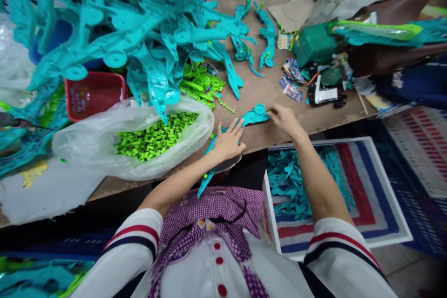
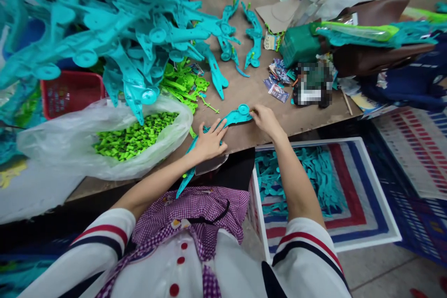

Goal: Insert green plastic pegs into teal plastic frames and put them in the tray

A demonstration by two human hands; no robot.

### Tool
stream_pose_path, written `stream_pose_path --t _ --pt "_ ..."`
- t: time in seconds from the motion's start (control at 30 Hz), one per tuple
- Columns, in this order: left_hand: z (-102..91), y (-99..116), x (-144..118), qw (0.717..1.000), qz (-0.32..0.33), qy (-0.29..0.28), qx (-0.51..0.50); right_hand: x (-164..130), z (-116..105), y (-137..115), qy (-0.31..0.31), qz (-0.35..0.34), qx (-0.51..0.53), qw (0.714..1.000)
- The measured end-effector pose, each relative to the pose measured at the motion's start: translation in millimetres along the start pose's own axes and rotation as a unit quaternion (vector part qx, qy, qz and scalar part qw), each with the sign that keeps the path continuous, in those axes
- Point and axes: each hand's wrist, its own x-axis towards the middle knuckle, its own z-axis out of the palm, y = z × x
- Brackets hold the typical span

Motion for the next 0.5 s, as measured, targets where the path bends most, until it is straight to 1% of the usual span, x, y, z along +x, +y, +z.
stream_pose_path --t 0.1,0.17,0.3,0.4,0.47,0.5 --pt "1.4 -2 1 1.0 0.005 -0.001 -0.005 -3 5 -6 0.018 -0.001 -0.018 1.0" --pt "3.1 -2 2 1.0 0.012 0.0 -0.007 -3 10 -10 0.019 0.005 -0.051 0.999" --pt "4.6 0 0 1.0 0.017 0.013 -0.01 3 11 -13 -0.013 0.018 -0.124 0.992" --pt "2.7 1 -1 0.999 0.016 0.025 -0.023 -1 3 -10 -0.027 0.007 -0.09 0.996" --pt "1.2 -1 -1 0.998 0.013 0.029 -0.045 -11 -2 -6 -0.008 -0.004 -0.057 0.998" --pt "0.9 -3 -2 0.998 0.011 0.029 -0.06 -16 -4 -5 0.003 -0.007 -0.056 0.998"
